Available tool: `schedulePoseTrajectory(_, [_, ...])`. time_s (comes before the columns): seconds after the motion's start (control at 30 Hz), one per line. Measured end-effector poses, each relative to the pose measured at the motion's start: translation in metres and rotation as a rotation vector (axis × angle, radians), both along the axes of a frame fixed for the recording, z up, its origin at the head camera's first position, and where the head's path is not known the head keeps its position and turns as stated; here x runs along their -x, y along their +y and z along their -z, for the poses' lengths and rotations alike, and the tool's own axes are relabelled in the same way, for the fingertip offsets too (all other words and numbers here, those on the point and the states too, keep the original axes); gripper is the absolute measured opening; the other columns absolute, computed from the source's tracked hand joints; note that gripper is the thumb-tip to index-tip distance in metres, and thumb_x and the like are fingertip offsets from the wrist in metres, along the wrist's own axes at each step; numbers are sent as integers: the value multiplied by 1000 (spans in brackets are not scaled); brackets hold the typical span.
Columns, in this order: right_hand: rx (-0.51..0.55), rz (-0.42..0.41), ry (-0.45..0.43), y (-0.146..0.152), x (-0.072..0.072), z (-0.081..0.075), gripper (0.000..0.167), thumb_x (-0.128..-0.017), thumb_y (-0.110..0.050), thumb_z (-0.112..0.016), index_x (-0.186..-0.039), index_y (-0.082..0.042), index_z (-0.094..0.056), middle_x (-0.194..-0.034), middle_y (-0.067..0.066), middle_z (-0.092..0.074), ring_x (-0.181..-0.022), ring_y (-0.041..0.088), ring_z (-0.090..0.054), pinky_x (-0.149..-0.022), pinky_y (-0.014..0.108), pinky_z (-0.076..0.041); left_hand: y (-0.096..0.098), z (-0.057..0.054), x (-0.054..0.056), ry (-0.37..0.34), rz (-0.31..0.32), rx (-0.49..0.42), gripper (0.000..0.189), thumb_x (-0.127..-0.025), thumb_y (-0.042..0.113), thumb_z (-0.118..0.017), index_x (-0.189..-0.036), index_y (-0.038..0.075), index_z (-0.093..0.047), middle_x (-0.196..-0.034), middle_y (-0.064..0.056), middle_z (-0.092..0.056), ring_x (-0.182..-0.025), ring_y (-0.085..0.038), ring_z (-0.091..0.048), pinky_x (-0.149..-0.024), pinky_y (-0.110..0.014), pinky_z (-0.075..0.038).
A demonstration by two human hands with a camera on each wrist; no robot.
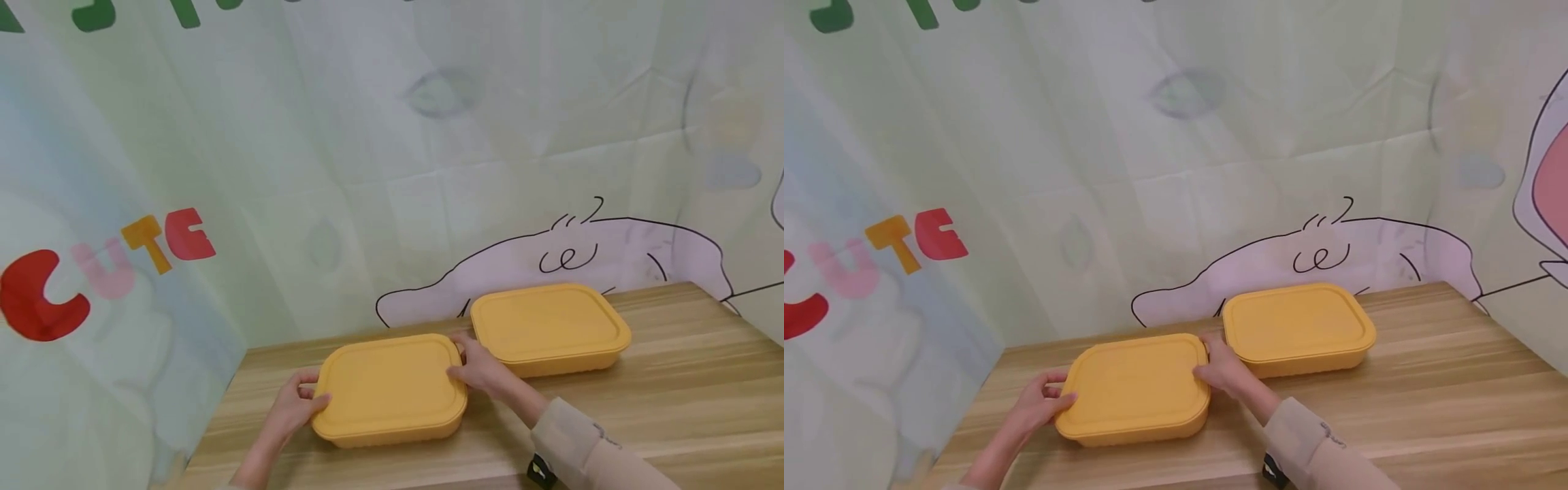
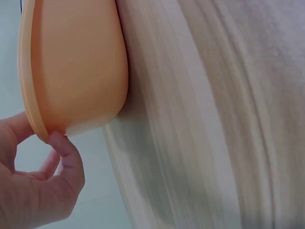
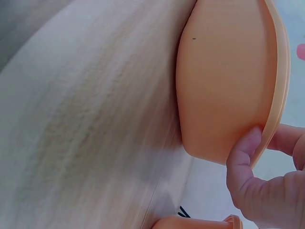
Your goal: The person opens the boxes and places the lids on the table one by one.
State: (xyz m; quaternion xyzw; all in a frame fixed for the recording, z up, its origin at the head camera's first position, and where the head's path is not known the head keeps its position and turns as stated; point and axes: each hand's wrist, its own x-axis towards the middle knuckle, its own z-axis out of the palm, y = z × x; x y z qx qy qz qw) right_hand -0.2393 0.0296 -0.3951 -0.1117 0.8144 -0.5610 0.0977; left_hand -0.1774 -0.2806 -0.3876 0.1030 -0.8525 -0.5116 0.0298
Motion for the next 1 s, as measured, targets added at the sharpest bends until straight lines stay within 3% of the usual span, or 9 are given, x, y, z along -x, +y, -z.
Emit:
schedulePoseTrajectory(0.2, [6,-9,4,1,-5,2,55,-82,7,-63,-132,0,-40,-83,13,-54,-65,19,-58,-49,31,-50,0,0,-5,-7,2,23,45,-79,0,-69,-116,-9,-45,-81,-9,-44,-64,-16,-48,-50,-23,-44])
schedulePoseTrajectory(0.43, [28,-46,22,6,-16,3,51,-83,6,-62,-127,0,-39,-81,13,-52,-63,18,-57,-48,32,-50,1,-2,-11,-5,5,72,45,-74,-3,-70,-111,-12,-47,-91,-17,-48,-79,-22,-50,-61,-28,-49])
schedulePoseTrajectory(0.7, [107,-115,-28,11,-27,6,53,-83,6,-60,-129,1,-34,-82,14,-51,-62,19,-60,-49,35,-53,2,0,-20,-28,4,53,45,-73,-4,-71,-110,-11,-46,-91,-17,-51,-77,-22,-52,-59,-31,-50])
schedulePoseTrajectory(1.0, [91,-126,-68,17,-39,6,56,-83,4,-62,-129,1,-32,-82,14,-49,-62,19,-58,-50,33,-52,4,-1,-35,-61,-3,24,45,-72,-5,-72,-108,-11,-45,-90,-17,-50,-75,-22,-53,-58,-33,-51])
